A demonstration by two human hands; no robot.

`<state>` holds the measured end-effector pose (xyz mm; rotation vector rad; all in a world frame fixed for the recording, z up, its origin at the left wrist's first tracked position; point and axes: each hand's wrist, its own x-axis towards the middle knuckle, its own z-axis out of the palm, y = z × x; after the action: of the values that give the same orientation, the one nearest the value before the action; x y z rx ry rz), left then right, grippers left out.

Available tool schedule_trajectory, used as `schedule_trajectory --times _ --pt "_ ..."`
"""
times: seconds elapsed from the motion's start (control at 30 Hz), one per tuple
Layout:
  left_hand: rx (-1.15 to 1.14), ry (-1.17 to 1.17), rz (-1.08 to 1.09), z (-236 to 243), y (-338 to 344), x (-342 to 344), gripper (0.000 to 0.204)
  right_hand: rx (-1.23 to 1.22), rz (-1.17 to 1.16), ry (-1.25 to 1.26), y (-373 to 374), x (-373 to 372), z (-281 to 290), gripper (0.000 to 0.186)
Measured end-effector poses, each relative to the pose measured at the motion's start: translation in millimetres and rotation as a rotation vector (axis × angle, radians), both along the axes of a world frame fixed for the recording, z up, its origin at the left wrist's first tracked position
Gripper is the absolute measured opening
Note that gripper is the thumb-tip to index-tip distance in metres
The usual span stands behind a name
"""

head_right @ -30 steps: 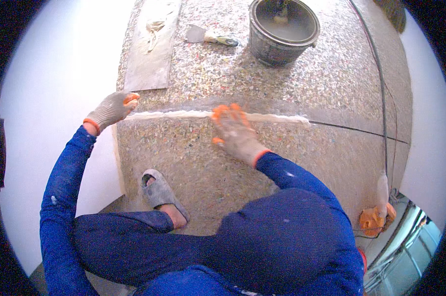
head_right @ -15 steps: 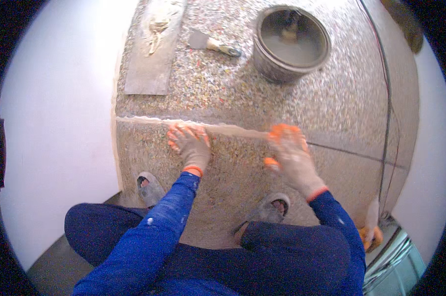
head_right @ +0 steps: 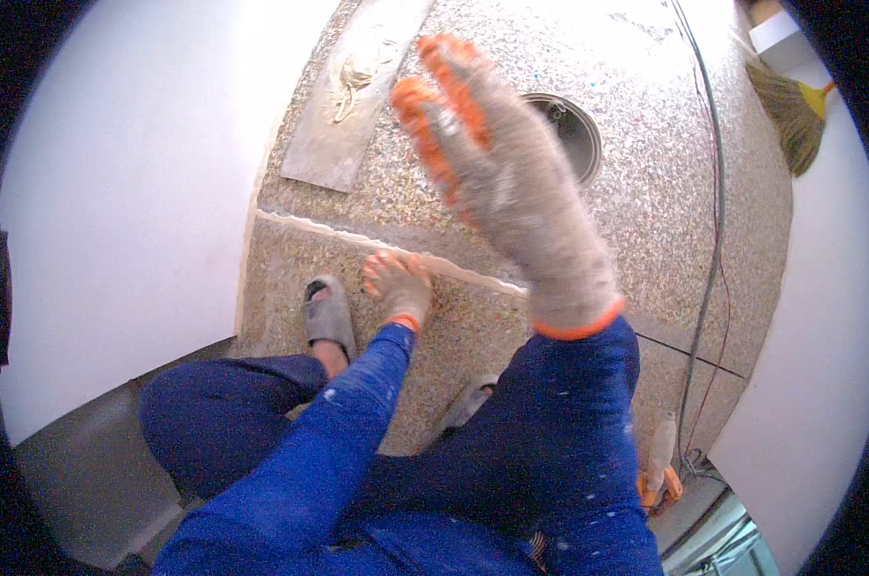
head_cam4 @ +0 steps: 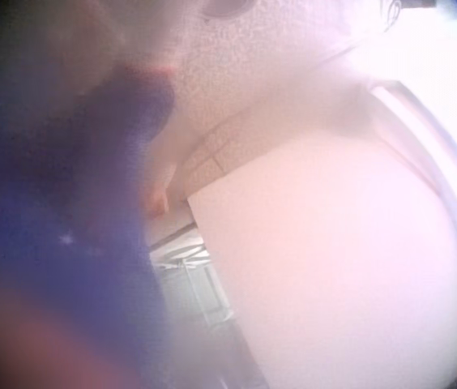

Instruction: The person kneels on a tiled floor and applies grout into the joints between tiles using a small trowel and gloved hands. They repeatedly scoop grout from a bucket, press it into the seams, and smooth the surface along the grout lines.

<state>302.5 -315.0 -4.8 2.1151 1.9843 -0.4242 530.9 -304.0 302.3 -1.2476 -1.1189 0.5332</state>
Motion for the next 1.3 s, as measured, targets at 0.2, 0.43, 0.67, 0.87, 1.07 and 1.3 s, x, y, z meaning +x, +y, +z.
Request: schedule_trajectory --times 0.2,0.43,0.67,0.87,1.07,1.3 --pt "0.127 -0.033 0.07 -29 5 14 0.089 -0.332 0.066 0.066 -2 -10 -66 0.058" --pt "0.04 -0.145 -0.093 -22 -49 3 0.089 -0.365 0.183 0.467 1 18 -83 0.061" --pt "0.213 0.03 -0.203 -28 -31 6 0.082 -0.244 -0.015 0.325 -6 15 -90 0.045" --pt "0.277 -0.252 -0.384 -6 -51 17 0.079 -0.494 -0.001 0.099 -5 23 -81 0.056" --pt "0.309 0.06 -0.045 -40 104 -48 0.082 -0.504 -0.081 0.03 -39 28 -70 0.045" --pt "0.099 -0.111 -0.315 -28 -42 16 0.088 -0.366 -0.08 -0.174 -24 37 -85 0.04"
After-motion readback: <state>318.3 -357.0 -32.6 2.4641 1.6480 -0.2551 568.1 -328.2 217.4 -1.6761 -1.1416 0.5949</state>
